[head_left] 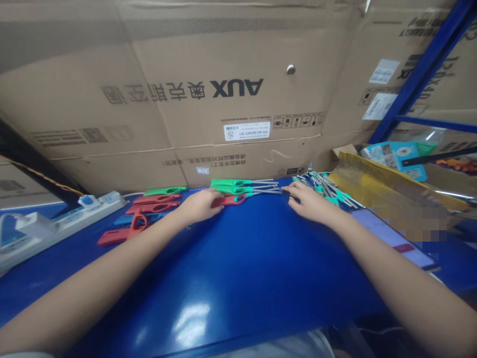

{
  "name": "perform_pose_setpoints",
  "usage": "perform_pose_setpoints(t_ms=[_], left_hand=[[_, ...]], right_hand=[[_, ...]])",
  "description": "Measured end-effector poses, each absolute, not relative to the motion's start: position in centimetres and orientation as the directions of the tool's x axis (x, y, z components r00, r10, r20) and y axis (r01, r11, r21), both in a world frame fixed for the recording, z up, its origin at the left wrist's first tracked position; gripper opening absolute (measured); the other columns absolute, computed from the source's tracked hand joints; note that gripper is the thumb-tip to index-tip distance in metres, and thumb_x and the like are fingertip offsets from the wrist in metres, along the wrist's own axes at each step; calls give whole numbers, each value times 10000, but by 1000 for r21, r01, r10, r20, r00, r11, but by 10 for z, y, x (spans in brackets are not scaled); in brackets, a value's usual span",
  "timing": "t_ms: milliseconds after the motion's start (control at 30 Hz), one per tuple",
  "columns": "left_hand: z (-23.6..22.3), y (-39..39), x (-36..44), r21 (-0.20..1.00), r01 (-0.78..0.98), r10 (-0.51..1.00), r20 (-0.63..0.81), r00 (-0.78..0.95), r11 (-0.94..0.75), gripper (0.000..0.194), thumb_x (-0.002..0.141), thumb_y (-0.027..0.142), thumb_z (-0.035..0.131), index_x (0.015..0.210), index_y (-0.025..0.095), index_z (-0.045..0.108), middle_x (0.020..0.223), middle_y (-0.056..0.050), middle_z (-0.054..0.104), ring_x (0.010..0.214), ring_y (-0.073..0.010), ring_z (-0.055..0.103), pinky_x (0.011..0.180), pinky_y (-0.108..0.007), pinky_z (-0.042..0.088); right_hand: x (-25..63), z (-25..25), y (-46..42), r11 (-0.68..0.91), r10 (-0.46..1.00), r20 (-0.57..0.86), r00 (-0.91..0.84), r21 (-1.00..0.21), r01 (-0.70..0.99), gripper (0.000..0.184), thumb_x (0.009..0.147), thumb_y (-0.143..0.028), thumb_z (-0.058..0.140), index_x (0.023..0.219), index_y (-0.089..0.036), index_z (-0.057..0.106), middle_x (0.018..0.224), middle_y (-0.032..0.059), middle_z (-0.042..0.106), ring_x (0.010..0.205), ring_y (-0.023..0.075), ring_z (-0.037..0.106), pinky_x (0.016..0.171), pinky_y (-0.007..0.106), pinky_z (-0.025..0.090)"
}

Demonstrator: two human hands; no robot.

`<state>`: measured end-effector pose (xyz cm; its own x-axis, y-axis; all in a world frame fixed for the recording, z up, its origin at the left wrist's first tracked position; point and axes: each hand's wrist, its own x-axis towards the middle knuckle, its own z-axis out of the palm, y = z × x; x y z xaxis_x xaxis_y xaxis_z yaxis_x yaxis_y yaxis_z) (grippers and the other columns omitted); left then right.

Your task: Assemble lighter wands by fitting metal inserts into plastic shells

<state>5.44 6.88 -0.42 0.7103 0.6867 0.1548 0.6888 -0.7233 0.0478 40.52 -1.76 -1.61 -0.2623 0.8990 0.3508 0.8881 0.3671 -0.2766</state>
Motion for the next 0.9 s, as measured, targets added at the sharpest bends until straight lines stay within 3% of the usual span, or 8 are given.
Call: perform_pose_setpoints(t_ms=[267,367,567,700,900], left_hand=[[-2,64,63,33,741,726,233,647,-671,277,949,404,547,1063,217,717,1023,-70,749,922,-248,708,742,-313,545],[-1,65,68,16,744,715,289,636,-668,245,969,373,527,990,196,696,978,-80,717,932,-250,675,766,-329,538],[1,79,78,-53,716,666,326,671,-696,273,969,331,553,1183,185,640,1163,-129,653,1098,-299,613,918,-397,511],[-1,92,80,-59,697,656,288,697,-715,270,986,371,547,1191,241,665,1129,-82,687,1062,-263,651,875,-343,527],[-4,103,79,-66,708,665,291,688,-703,301,989,387,548,1177,202,692,1096,-106,691,1069,-278,656,877,-351,529]], right_hand=[[405,-30,2,379,860,465,-210,-306,873,393,923,-209,445,1233,-160,681,1169,156,625,1113,286,638,1064,475,492],[406,-31,10,365,844,511,-163,-325,872,369,910,-203,470,1202,-156,691,1129,153,655,1088,285,646,1032,463,506],[404,-28,15,302,833,551,-52,-374,877,344,921,-240,483,1165,-142,703,1131,156,690,1075,276,658,1001,429,508],[404,-24,13,246,828,560,25,-404,881,351,930,-268,488,1193,-165,696,1169,144,702,1114,282,649,1001,436,504],[402,-24,14,215,836,546,54,-417,883,359,932,-271,493,1209,-164,694,1183,142,706,1101,273,659,981,417,516]])
